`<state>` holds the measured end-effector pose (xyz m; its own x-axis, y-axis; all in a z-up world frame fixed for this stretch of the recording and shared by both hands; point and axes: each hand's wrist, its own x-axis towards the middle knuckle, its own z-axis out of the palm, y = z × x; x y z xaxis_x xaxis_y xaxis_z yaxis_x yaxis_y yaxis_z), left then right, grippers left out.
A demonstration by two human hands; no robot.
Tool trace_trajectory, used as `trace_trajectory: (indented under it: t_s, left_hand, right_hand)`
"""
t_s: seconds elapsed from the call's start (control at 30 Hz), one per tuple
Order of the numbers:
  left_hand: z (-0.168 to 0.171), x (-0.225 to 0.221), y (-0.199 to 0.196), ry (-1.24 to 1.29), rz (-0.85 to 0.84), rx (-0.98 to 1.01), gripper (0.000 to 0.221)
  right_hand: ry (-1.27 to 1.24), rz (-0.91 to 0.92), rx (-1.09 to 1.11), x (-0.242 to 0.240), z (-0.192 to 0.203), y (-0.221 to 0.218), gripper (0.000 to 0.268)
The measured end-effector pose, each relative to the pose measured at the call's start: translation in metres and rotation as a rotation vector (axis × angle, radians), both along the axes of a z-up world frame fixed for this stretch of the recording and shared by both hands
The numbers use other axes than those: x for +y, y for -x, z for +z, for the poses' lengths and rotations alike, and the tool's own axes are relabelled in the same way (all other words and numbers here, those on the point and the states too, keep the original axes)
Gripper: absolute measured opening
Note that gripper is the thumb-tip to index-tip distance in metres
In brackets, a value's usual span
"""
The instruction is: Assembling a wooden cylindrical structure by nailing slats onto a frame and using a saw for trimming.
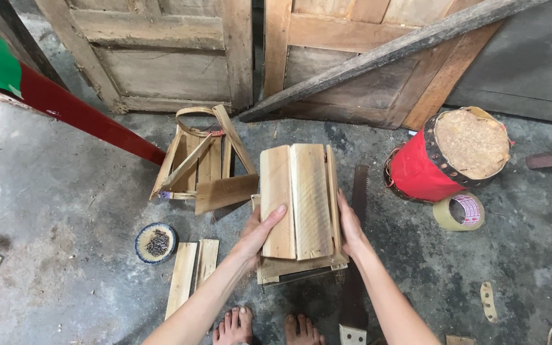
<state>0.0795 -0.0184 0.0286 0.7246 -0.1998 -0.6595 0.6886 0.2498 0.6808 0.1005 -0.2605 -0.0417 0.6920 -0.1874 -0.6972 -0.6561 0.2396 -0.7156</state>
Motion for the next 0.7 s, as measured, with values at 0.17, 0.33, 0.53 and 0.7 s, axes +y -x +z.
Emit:
trace_trajectory:
  t_s: [0.17, 0.33, 0.53, 0.7]
  left_hand:
    - [-0.034, 0.012, -0.020, -0.015, 0.030, -0.032, 0.109]
    - [-0.061, 0.016, -0.020, 0.038, 0.071, -0.022, 0.104]
    - [-0.032, 0.010, -0.023, 0.068, 0.143, -0.020, 0.099]
    - [-0.045, 0.018, -0.028, 0.027, 0.095, -0.025, 0.097]
  right_hand:
    - [0.017, 0.029, -0.016, 0.010, 0.005, -0.015, 0.086]
    - [0.074, 0.057, -0.003, 0.022, 0.029, -0.019, 0.090]
    - [0.132, 0.045, 0.004, 0.025, 0.029, -0.024, 0.094]
    - [0.204, 0.047, -0.001, 0.021, 0.002, -0.028, 0.096]
